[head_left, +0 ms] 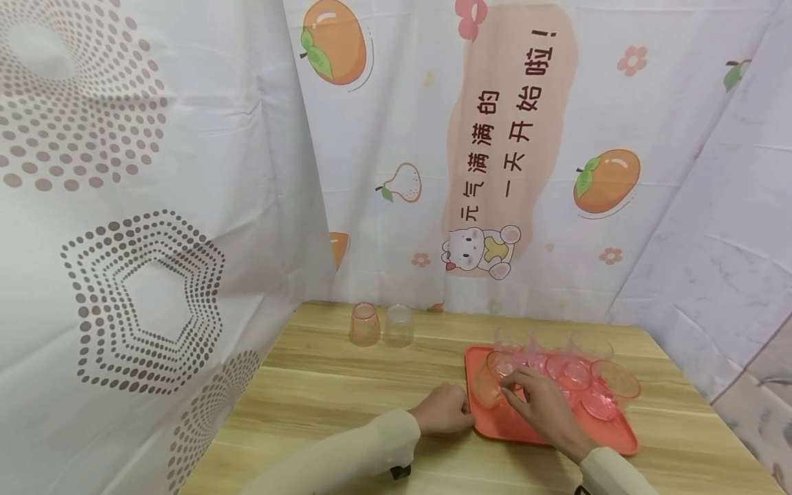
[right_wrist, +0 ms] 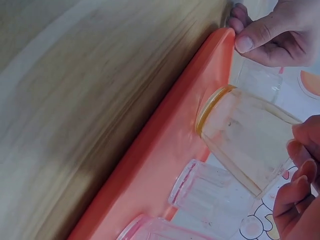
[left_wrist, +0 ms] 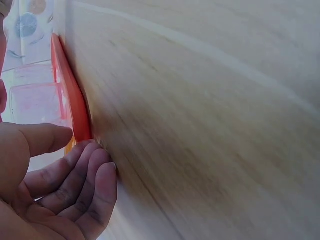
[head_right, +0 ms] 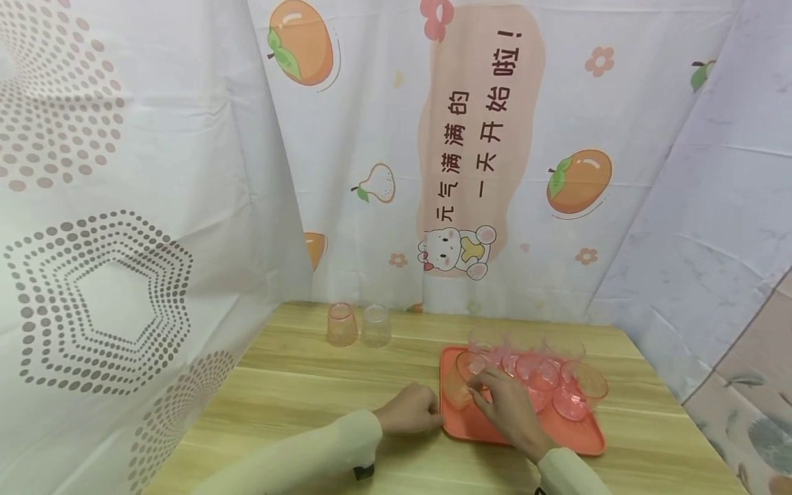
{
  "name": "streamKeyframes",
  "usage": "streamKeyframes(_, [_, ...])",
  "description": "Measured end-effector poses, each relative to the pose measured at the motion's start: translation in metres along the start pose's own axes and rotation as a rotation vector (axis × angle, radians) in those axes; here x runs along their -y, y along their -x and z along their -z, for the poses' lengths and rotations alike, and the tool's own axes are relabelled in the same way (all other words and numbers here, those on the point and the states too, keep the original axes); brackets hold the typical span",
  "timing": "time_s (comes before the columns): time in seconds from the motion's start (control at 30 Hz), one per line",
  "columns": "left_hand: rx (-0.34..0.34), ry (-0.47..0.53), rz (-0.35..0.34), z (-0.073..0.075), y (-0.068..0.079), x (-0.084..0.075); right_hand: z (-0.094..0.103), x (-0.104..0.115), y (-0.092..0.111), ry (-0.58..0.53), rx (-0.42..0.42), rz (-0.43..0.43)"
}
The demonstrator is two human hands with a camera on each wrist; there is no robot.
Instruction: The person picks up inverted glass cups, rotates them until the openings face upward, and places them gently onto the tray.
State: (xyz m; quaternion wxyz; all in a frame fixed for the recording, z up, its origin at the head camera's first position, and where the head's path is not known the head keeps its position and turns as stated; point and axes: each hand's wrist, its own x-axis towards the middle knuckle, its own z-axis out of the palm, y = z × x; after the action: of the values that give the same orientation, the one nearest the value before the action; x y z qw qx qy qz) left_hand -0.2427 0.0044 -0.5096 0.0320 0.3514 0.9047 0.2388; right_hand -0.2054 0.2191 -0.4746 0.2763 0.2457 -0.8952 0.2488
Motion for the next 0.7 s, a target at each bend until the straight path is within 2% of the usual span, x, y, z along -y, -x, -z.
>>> streamKeyframes(0.1, [0.006, -0.012, -0.007, 0.000, -0.001, -0.002, -0.002, -0.002, 0.000, 0.006, -0.003, 0.036])
streamKeyframes(0.37, [0.005, -0.027, 0.029, 0.000, -0.001, -0.005, -0.008, -0.003, -0.008, 0.040, -0.031, 0.110])
streamKeyframes(0.57, [-0.002, -0.064, -0.012, 0.000, -0.003, -0.004, -0.013, -0.006, -0.013, 0.058, -0.018, 0.104])
streamKeyframes(0.7, [0.006, -0.053, -0.009, 0.001, -0.003, -0.004, -0.015, -0.006, -0.016, 0.078, -0.007, 0.092])
